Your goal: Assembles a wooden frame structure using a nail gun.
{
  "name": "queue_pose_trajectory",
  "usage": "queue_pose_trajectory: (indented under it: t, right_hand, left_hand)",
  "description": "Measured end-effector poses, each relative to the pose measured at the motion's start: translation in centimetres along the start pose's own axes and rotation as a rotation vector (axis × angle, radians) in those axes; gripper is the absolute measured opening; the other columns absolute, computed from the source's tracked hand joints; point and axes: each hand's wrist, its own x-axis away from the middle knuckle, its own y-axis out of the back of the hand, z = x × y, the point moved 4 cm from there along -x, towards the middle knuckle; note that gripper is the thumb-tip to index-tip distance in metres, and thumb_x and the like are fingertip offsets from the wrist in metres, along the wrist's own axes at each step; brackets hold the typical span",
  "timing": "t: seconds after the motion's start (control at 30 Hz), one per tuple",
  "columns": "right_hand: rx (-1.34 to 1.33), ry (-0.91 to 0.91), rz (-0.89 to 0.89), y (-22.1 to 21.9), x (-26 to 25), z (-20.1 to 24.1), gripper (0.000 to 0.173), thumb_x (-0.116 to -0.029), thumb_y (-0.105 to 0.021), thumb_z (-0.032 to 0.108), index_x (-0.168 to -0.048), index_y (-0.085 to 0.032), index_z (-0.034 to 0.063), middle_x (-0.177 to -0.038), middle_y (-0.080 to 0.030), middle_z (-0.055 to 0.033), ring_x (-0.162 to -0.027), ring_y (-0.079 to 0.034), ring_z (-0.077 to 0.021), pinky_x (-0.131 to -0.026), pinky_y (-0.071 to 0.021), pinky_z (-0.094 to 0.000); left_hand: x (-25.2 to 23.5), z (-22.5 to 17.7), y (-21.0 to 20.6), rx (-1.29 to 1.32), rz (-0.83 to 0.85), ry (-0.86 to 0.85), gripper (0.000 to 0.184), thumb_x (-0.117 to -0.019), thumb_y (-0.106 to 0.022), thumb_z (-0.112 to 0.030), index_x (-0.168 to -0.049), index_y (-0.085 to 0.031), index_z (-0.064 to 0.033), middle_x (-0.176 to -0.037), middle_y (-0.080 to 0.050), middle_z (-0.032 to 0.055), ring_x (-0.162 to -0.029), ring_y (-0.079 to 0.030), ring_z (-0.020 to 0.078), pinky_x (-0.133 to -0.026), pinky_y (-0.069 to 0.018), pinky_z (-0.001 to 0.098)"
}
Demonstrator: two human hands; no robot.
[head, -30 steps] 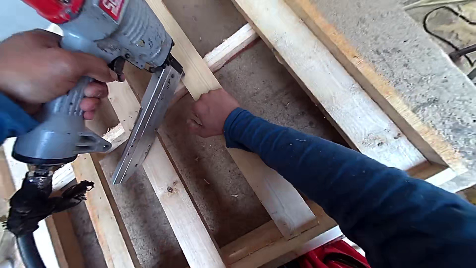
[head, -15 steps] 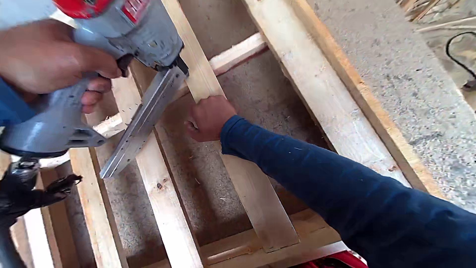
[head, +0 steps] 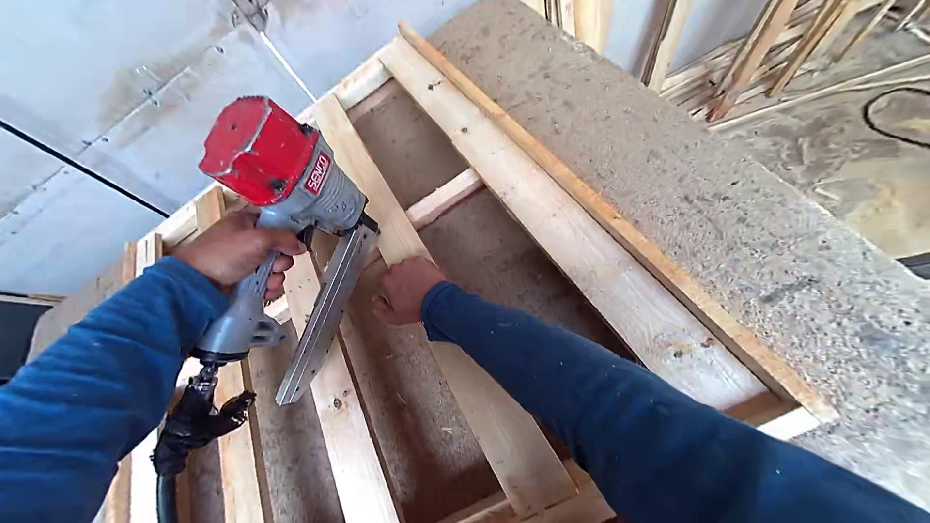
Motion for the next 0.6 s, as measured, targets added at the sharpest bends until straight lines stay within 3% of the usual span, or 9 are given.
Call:
queue_pose_trajectory:
  t: [0.47, 0.6]
  right_hand:
    - [0.035, -0.016, -0.006, 0.3, -0.5, -0.2, 0.046, -0.0971, -0.047, 0.052, -0.093, -0.069, 0.0110, -0.079, -0.068, -0.0081, -0.076, -0.069, -0.0293, -0.062, -0.0526, -0.0520]
    - [0.017, 0.012, -0.025, 0.2, -0.5, -0.3, 0.044, -0.0966, -0.049, 0.050, -0.086, -0.066, 0.0102, -0.076, -0.066, -0.0083, -0.073, -0.068, -0.0288, -0.059, -0.0508, -0.0507]
  left_hand:
    - [-0.9, -0.2, 0.1, 0.056, 0.029, -0.040, 0.007, -0.0996, -0.056, -0.014, -0.095, -0.056, -0.0087, -0.056, -0.047, 0.0034, -0.040, -0.050, 0.0164, -0.038, -0.0521, 0.0369]
    - [-1.3, -0.4, -0.3, 0.032, 0.029, -0.015, 0.008, -0.1003, -0.054, -0.015, -0.095, -0.056, -0.0095, -0.056, -0.046, 0.0027, -0.040, -0.049, 0.0160, -0.039, -0.0520, 0.0369]
